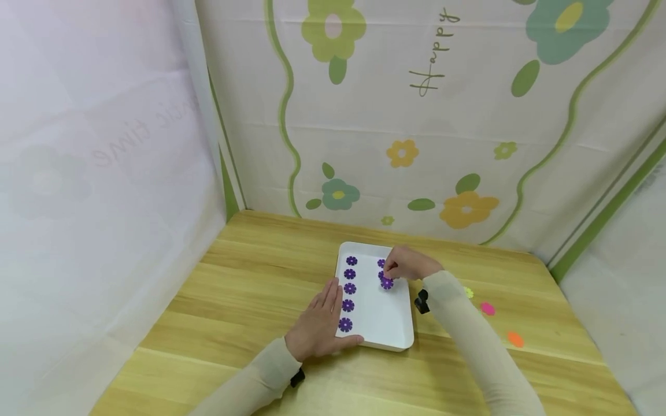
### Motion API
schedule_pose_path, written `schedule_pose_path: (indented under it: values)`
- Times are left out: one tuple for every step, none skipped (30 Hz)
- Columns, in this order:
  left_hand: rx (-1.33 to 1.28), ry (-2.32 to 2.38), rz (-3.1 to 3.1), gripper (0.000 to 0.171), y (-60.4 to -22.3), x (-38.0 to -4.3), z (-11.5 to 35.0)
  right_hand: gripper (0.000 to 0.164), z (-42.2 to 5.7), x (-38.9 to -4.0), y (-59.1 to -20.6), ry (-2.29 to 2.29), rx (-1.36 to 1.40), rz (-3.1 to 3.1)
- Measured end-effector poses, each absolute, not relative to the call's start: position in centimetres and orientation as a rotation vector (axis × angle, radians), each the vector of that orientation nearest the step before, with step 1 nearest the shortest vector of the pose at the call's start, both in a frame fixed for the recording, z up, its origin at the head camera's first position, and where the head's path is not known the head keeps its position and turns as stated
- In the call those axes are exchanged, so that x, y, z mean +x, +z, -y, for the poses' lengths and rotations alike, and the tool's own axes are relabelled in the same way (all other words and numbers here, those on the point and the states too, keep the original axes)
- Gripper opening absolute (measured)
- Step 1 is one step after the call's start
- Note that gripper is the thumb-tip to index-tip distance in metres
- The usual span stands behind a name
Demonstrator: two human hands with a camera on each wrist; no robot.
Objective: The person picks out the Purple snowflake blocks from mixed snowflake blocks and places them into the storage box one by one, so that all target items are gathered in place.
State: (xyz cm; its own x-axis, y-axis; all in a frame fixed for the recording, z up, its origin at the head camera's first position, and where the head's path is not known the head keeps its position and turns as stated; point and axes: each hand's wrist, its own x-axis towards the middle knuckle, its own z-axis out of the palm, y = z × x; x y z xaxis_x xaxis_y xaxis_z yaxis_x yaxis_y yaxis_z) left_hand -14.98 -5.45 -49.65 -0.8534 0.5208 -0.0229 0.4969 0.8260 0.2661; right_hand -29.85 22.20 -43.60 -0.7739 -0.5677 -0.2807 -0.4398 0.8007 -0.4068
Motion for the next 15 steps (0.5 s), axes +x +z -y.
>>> schedule_pose_path:
  values:
    - [0.815, 0.387, -2.909, 0.120, -49.6, -14.9, 5.4, 0.016, -22.1, -29.8, -43.9, -0.439, -0.732, -2.601]
    - [0.816, 0.395, -2.907, 0.120, -49.6, -14.9, 5.4, 0.015, -22.0, -29.8, -44.2, -0.431, -0.706, -2.602]
    - [0.818, 0.400, -2.905, 0.120, -49.6, -14.9, 5.4, 0.015, -21.9, -29.8, -44.5, -0.424, -0.677, -2.604]
    - [0.818, 0.406, -2.903, 0.120, -49.6, -14.8, 5.3, 0.014, -21.9, -29.8, -44.8, -0.421, -0.648, -2.604]
    - [0.818, 0.408, -2.903, 0.120, -49.7, -14.8, 5.3, 0.014, -21.8, -29.7, -45.0, -0.417, -0.631, -2.608]
    - [0.823, 0.408, -2.906, 0.120, -49.7, -14.8, 5.3, 0.013, -21.8, -29.7, -45.2, -0.426, -0.609, -2.610]
    - [0.827, 0.415, -2.909, 0.120, -49.8, -14.9, 5.4, 0.012, -21.7, -29.7, -45.4, -0.432, -0.595, -2.612]
    - [0.833, 0.420, -2.914, 0.120, -49.9, -14.9, 5.4, 0.012, -21.7, -29.7, -45.5, -0.434, -0.592, -2.617]
    - [0.839, 0.427, -2.919, 0.120, -50.0, -14.9, 5.4, 0.012, -21.6, -29.7, -45.5, -0.437, -0.590, -2.620]
    - [0.843, 0.425, -2.924, 0.120, -50.1, -15.0, 5.4, 0.011, -21.5, -29.7, -45.6, -0.436, -0.589, -2.624]
    - [0.849, 0.426, -2.933, 0.121, -50.2, -15.0, 5.4, 0.011, -21.5, -29.7, -45.7, -0.431, -0.595, -2.629]
    - [0.852, 0.427, -2.937, 0.121, -50.4, -15.1, 5.4, 0.010, -21.4, -29.8, -45.7, -0.433, -0.601, -2.630]
    - [0.854, 0.429, -2.944, 0.121, -50.5, -15.1, 5.4, 0.009, -21.3, -29.8, -45.8, -0.427, -0.609, -2.633]
    - [0.856, 0.428, -2.948, 0.121, -50.5, -15.2, 5.5, 0.009, -21.3, -29.8, -45.8, -0.424, -0.619, -2.634]
    - [0.857, 0.429, -2.948, 0.121, -50.5, -15.2, 5.5, 0.008, -21.2, -29.8, -45.8, -0.421, -0.628, -2.633]
